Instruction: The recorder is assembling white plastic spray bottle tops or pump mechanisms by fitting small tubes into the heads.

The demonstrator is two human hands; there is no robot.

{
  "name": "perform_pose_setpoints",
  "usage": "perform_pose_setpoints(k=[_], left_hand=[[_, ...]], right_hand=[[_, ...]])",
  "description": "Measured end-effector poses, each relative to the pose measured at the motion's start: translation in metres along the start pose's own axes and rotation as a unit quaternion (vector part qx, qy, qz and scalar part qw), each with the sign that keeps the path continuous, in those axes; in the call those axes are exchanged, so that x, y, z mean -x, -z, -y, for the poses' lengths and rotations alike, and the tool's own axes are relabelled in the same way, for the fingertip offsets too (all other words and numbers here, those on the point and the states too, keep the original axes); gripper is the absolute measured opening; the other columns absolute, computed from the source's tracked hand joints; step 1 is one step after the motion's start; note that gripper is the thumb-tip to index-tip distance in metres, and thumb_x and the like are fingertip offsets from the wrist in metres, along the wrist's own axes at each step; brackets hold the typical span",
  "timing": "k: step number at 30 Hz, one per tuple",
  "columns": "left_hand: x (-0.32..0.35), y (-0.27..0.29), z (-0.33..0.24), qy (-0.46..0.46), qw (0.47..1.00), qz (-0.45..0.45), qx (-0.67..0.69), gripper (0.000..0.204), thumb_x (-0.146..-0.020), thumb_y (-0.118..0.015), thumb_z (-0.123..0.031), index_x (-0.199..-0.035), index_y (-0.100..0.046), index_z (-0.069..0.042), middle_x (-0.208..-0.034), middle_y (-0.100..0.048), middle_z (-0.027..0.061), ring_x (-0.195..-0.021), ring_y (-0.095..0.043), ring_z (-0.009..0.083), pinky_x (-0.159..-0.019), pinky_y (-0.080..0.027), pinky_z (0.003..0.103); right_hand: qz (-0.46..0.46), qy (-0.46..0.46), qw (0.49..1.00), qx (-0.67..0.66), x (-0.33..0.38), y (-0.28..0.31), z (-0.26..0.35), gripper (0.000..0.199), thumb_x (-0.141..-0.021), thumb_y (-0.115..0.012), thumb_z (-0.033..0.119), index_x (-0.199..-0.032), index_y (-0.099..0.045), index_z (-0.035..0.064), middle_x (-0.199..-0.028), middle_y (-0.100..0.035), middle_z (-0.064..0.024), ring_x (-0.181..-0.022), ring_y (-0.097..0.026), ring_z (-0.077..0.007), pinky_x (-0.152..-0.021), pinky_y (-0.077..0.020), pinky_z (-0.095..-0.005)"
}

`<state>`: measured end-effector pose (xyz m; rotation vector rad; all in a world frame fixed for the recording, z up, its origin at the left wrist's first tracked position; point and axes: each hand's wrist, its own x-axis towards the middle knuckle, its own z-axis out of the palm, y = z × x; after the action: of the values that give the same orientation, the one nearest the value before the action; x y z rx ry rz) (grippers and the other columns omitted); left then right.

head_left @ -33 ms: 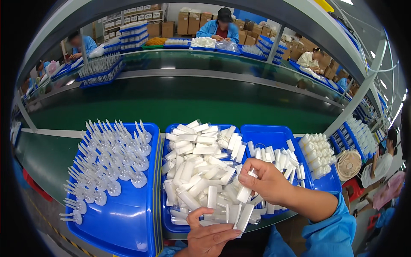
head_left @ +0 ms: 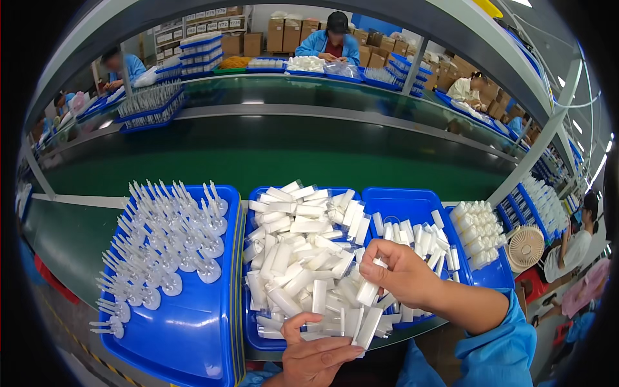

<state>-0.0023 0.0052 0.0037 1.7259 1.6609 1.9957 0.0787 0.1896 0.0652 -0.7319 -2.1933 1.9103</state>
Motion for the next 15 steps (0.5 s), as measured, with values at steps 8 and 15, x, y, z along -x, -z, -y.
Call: perform_pose_setpoints(k=[8, 15], left_hand=[[0.001, 0.001, 0.001, -0.005, 1.0, 0.002, -0.008, 0.008, -0.067, -0.067, -0.006, -0.073, -0.068, -0.011, -0.073, -0.064, 0.0026, -0.071, -0.06, 0.0169, -0.085, -0.035, 0.044], [0.005, 0.006, 0.001, -0.03, 0.996, 0.085, 0.017, 0.011, -0.068, -0.064, -0.008, -0.073, -0.069, -0.016, -0.079, -0.063, -0.0003, -0.087, -0.053, 0.0234, -0.086, -0.035, 0.045]], right_hand=[[0.141, -0.014, 0.986, -0.082, 0.007, 0.014, 0.0, 0.019, -0.092, -0.049, 0.025, -0.093, -0.05, 0.0063, -0.078, -0.054, -0.001, -0.07, -0.05, -0.0075, -0.062, -0.0412, -0.0229], [0.176, 0.008, 0.984, 0.008, 0.024, 0.021, 0.001, 0.021, -0.092, -0.046, 0.026, -0.094, -0.049, 0.0057, -0.076, -0.055, -0.0066, -0.068, -0.05, -0.0136, -0.062, -0.0392, -0.0283]])
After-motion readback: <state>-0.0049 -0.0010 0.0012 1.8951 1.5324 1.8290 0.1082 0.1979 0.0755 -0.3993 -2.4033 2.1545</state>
